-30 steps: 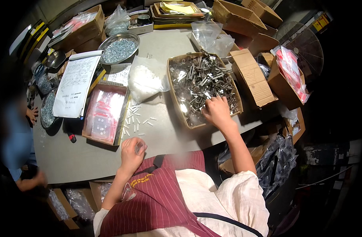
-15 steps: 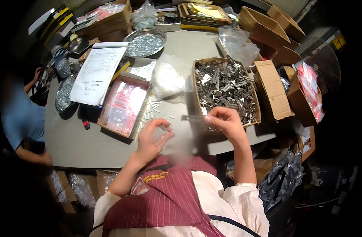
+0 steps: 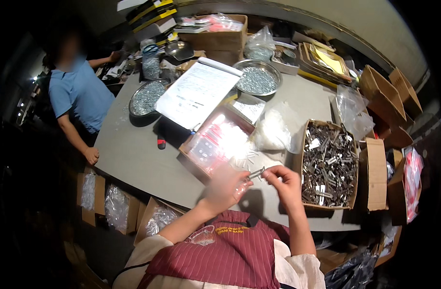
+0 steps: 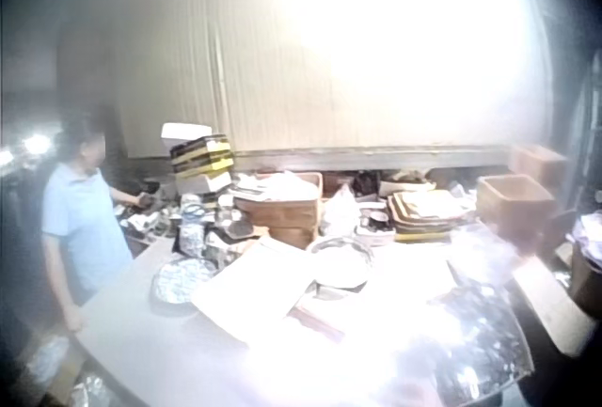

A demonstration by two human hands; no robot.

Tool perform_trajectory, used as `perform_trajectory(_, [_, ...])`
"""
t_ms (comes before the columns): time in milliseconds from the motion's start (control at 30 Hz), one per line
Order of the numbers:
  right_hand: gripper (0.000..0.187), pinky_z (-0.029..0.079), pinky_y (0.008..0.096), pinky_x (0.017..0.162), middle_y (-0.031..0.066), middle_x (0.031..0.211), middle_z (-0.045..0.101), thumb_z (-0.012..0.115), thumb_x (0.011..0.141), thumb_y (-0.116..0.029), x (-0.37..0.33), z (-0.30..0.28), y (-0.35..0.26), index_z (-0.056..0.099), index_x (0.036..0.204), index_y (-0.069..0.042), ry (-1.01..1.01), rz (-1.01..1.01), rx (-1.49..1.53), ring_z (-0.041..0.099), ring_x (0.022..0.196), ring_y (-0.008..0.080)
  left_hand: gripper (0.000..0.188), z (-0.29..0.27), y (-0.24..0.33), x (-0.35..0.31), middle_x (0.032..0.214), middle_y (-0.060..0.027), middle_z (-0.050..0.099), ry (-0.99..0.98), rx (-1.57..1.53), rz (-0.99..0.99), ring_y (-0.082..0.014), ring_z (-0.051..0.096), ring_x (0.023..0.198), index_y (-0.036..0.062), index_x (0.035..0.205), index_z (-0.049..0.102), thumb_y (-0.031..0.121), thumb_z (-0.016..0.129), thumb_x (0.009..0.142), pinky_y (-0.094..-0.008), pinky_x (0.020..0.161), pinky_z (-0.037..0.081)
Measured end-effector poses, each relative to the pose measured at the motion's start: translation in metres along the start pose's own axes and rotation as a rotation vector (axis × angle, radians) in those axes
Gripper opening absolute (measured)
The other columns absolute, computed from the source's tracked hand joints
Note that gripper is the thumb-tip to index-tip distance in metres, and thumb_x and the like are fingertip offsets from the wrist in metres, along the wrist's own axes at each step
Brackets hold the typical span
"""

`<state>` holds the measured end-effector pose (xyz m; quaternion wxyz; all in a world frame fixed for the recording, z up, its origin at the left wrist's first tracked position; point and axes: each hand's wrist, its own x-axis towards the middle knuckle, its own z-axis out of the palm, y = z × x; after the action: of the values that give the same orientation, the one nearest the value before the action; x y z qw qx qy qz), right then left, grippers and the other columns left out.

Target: The person picks small metallic components from a cardboard box and places them into small plastic bags on a table. The person then picks up a clipboard with a document and walks through a warehouse area filled with stacked boxes.

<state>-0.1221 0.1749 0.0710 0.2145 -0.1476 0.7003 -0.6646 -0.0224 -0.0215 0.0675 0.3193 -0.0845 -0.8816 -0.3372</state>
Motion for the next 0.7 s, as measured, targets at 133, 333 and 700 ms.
perform_trajectory(133, [0.021, 0.050, 0.0296, 0.078, 0.0072, 0.089, 0.072, 0.070, 0.098, -0.016, 0.001, 0.031, 0.007, 0.075, 0.097, 0.003, -0.087, -0.093, -0.034, 0.065, 0.084, 0.0142, 0.029, 0.012, -0.004, -0.009, 0.091, -0.0140, 0.067, 0.065, -0.012, -0.060, -0.0337, 0.064, 0.083, -0.0006, 0.109, 0.067, 0.007, 0.074, 0.081, -0.0426, 0.079, 0.051])
perform_trajectory(333, [0.020, 0.044, 0.0337, 0.090, 0.0091, 0.095, 0.071, 0.069, 0.096, -0.016, 0.006, 0.025, -0.003, 0.076, 0.107, -0.002, -0.103, -0.302, -0.417, 0.061, 0.099, 0.0219, 0.025, 0.011, -0.017, -0.023, 0.089, -0.0139, 0.069, 0.063, -0.068, -0.132, -0.0331, 0.065, 0.081, -0.0005, 0.109, 0.068, 0.007, 0.073, 0.086, -0.0424, 0.076, 0.051])
perform_trajectory(700, [0.017, 0.044, 0.0258, 0.080, -0.0004, 0.086, 0.064, 0.070, 0.097, -0.017, 0.012, 0.011, 0.011, 0.069, 0.092, 0.000, -0.113, 0.041, 0.048, 0.056, 0.084, 0.0090, 0.029, -0.002, -0.022, -0.028, 0.091, -0.0112, 0.071, 0.102, -0.244, -0.286, -0.0279, 0.068, 0.080, 0.0029, 0.110, 0.069, 0.010, 0.081, 0.084, -0.0371, 0.075, 0.053])
